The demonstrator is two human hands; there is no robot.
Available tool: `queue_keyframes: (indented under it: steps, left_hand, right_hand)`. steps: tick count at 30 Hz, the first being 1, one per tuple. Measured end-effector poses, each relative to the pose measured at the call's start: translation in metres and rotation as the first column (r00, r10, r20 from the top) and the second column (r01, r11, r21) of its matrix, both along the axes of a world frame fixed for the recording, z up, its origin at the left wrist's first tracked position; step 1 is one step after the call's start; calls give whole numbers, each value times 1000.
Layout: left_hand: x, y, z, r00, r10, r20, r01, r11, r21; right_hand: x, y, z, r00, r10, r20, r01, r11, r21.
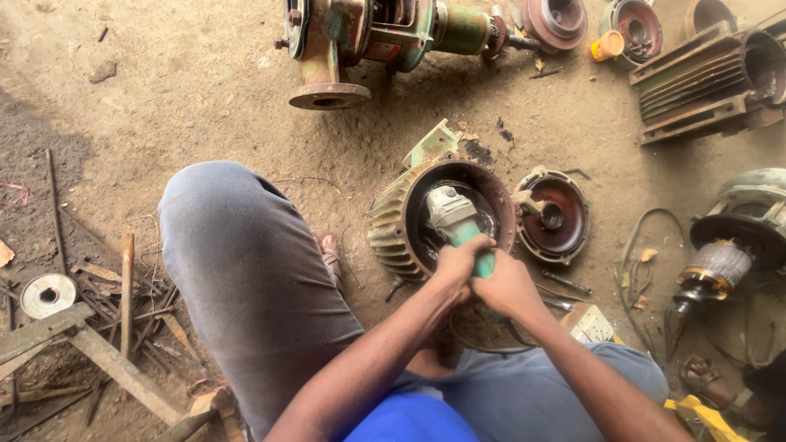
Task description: The person sits on the ground and uses an angle grinder to grind the inner surface of a disassembled electric motor housing, repositioning the tool around the cavity and briefly reaching inside before continuing to grind.
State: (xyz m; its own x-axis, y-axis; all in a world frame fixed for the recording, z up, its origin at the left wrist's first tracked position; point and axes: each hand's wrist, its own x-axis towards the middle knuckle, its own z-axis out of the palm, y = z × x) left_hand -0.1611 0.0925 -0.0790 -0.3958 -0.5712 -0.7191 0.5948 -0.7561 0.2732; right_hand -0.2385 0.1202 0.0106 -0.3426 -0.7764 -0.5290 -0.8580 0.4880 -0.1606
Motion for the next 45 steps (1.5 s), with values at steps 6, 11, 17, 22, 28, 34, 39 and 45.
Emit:
queue_keyframes:
  steps: [6,11,17,22,28,34,39,45]
  left_hand:
    - [6,0,-1,1000,-20,15,21,999,-27]
    - [14,-3,4,998,-61,4,61,998,-6]
    - [18,-4,6,995,-94,17,94,996,1]
    - [18,-4,1,996,-84,-32,84,996,3]
    - [19,-4,-1,995,-95,-32,94,996,-7]
    - [22,-4,3,993,-120,13,119,993,12]
    - [21,-3,5,996,-92,-23,92,996,5]
    - [20,-1,5,996,-77,-42,77,997,6]
  right_hand:
    - [12,2,1,999,-45,6,45,999,1]
    - [19,2,1,996,-84,28,84,996,-17]
    - [21,4,-3,997,-73,-15,73,997,-19]
    - [22,4,-5,997,-69,-18,69,998,-8]
    - [24,1,-7,997,-56,-62,57,998,28]
    - [19,1,-6,998,-16,-58,20,997,71]
    - [17,0,-5,999,-18,-39,21,996,83]
    - [15,1,-4,999,0,-33,3,996,84]
